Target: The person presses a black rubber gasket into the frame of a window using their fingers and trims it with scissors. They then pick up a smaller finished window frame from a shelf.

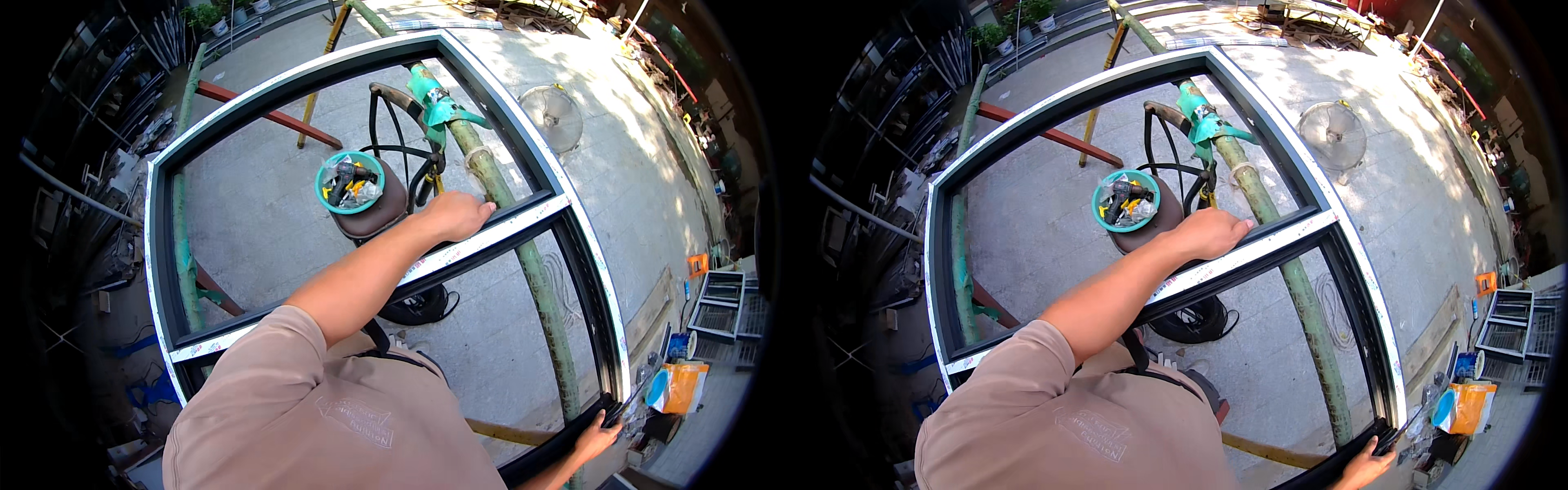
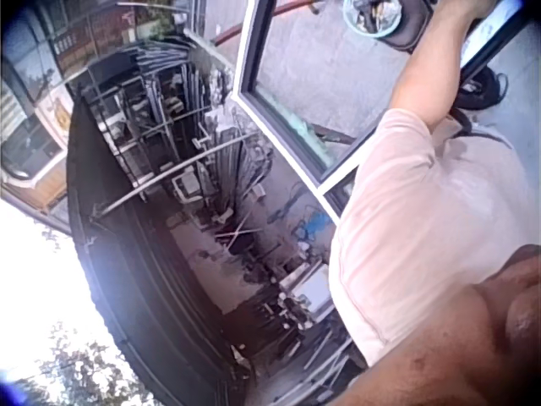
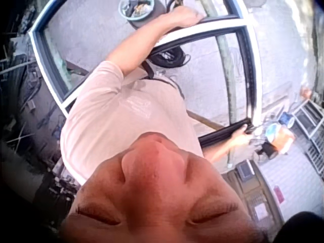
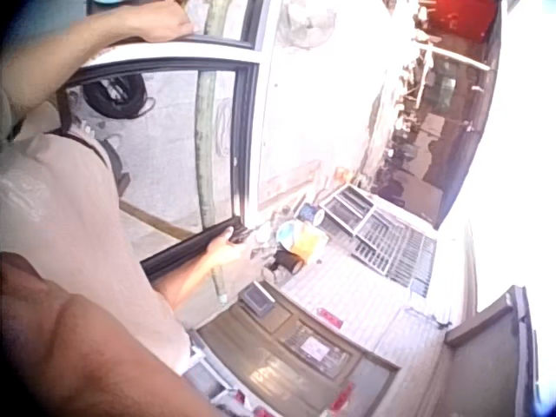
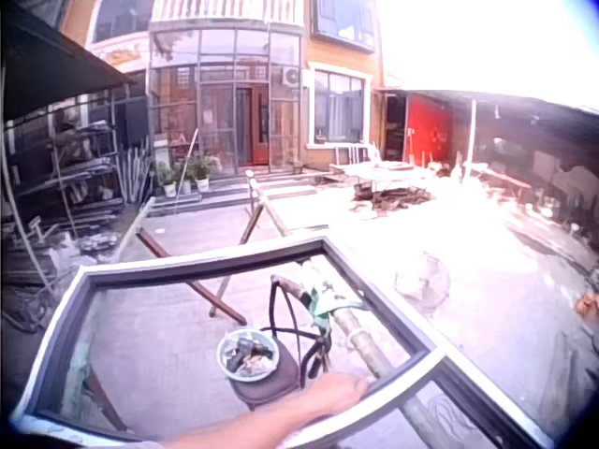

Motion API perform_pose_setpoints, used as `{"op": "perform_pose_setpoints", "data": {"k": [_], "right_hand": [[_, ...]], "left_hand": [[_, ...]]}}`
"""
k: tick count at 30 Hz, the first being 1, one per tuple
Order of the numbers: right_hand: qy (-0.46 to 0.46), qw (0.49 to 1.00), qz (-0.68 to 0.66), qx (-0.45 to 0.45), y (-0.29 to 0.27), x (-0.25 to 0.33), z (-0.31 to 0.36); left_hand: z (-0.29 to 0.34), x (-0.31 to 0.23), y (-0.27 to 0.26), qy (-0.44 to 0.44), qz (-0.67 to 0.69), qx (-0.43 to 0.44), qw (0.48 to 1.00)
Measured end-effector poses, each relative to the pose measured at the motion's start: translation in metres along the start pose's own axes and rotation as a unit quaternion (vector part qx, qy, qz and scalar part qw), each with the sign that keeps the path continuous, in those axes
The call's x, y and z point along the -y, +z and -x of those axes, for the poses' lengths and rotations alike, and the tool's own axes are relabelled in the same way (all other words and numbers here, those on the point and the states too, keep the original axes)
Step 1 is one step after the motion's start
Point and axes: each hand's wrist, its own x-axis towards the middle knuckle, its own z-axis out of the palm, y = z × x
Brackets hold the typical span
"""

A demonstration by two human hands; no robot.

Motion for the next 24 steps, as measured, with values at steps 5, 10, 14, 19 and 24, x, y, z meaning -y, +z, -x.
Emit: {"op": "perform_pose_setpoints", "data": {"k": [5, 10, 14, 19, 24], "right_hand": [[-0.034, 0.998, -0.015, -0.047, -0.006, 0.016, 0.008], [-0.033, 0.998, -0.033, -0.050, -0.008, 0.013, 0.013], [-0.021, 0.998, -0.043, -0.038, -0.009, 0.014, 0.011], [-0.004, 0.998, -0.060, -0.031, -0.012, 0.024, 0.010], [0.014, 0.998, -0.051, -0.039, -0.013, 0.029, 0.007]], "left_hand": [[0.011, -0.005, 0.001, 0.049, 0.041, -0.058, 0.996], [0.007, -0.014, -0.014, 0.021, 0.092, 0.023, 0.995], [0.015, -0.016, -0.019, 0.028, 0.127, 0.037, 0.991], [0.020, -0.013, -0.014, 0.017, 0.142, 0.024, 0.989], [0.019, -0.018, 0.001, -0.007, 0.277, 0.027, 0.961]]}}
